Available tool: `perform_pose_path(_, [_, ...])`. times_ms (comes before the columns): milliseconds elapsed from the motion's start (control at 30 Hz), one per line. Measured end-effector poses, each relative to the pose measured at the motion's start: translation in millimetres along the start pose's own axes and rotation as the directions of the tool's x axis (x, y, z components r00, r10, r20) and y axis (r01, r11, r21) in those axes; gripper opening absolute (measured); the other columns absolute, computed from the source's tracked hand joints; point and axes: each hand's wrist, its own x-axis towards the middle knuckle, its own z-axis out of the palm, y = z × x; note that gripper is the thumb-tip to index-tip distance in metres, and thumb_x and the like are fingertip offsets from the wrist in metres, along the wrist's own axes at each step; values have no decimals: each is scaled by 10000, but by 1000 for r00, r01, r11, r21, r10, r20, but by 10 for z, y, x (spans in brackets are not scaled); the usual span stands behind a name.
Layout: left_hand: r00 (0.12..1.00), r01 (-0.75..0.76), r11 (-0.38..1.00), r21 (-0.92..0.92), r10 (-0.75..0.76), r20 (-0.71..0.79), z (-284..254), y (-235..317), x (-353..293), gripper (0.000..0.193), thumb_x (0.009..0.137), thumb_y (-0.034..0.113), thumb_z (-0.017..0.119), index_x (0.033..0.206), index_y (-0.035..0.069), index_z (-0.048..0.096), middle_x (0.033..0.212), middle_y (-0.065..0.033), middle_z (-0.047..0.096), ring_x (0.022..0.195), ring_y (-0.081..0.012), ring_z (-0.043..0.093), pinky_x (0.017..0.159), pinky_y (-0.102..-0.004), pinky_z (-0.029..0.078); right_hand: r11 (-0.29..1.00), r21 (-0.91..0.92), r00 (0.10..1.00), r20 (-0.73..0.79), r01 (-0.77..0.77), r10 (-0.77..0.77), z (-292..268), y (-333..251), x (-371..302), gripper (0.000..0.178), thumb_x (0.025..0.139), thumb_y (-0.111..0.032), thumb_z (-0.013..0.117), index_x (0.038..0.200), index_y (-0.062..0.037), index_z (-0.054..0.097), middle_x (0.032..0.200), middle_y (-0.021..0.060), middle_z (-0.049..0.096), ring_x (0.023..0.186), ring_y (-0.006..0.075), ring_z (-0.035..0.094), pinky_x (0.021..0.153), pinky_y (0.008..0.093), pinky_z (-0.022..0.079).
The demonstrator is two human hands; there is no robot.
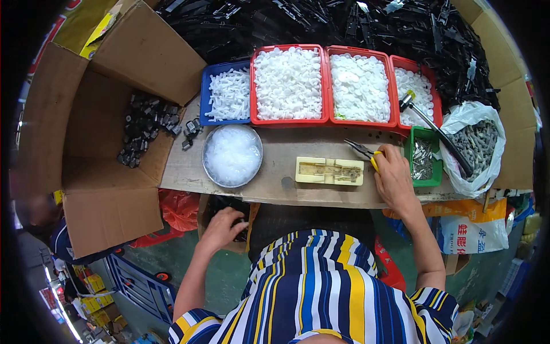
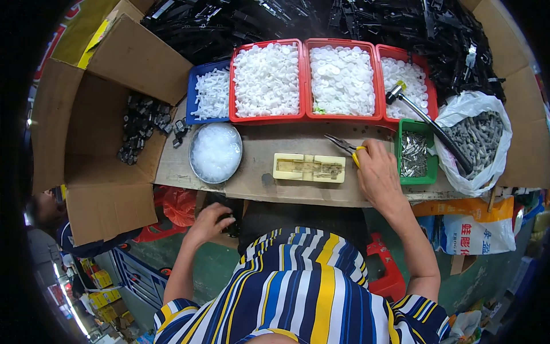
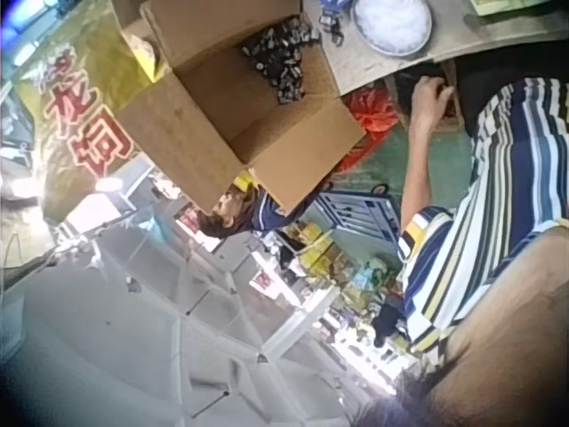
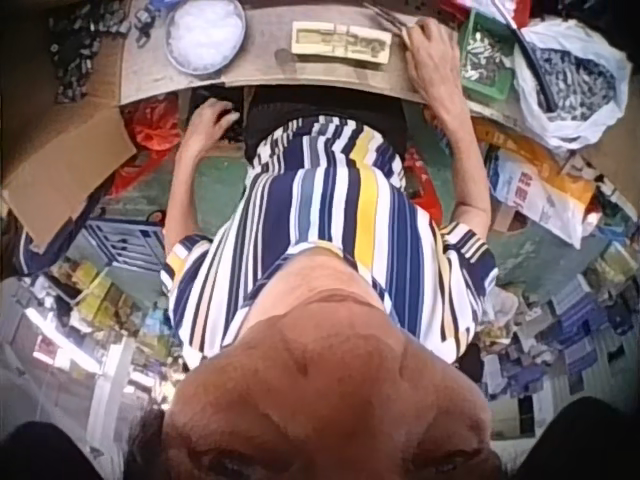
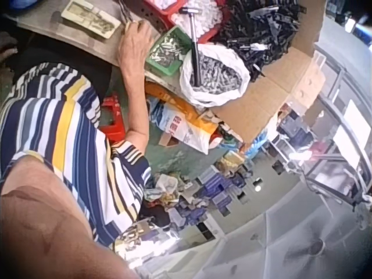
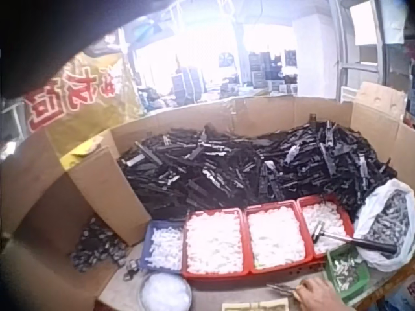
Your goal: The person assembles small lock mechanisms at a workbench. They pick up a black lock body, insert a white plastic component, and use pliers to secure a metal pin. The person repeats this process, handling multiple lock bodies and components from nearby bins and trays.
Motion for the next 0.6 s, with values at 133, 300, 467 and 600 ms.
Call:
perform_pose_path(133, [950,-9,966,-258,-73,-305,-356,-12,-28,200,894,133,704,971,-52,706,873,-145,706,769,-220,676,697,-335,525,999,-16,998,57,-33,34,12,-8,-12,281,760,-18,647,1031,-5,575,1159,153,526,1116,334,516,882,464,429])
perform_pose_path(300, [846,129,924,-361,-293,-446,-860,-64,66,164,897,111,683,906,-50,712,754,-100,701,676,-148,635,611,-303,487,999,-22,995,88,42,-40,-128,34,78,342,776,-66,712,1089,-32,580,1249,153,512,1192,330,490,930,478,421])
perform_pose_path(467, [625,-73,993,89,115,-772,-1087,-197,586,142,833,30,680,962,-28,690,960,-159,651,903,-323,647,798,-377,503,974,154,986,-10,165,-166,-445,12,637,278,782,-14,716,1036,-23,601,1085,165,585,1014,374,592,841,437,482])
perform_pose_path(600, [555,-72,979,193,200,-808,-1046,-458,878,153,802,6,672,952,-25,679,1023,-172,645,983,-364,621,853,-423,493,958,3,925,-260,287,-277,-483,7,1349,401,810,55,667,1194,-30,588,1166,184,581,1059,395,605,883,446,491])
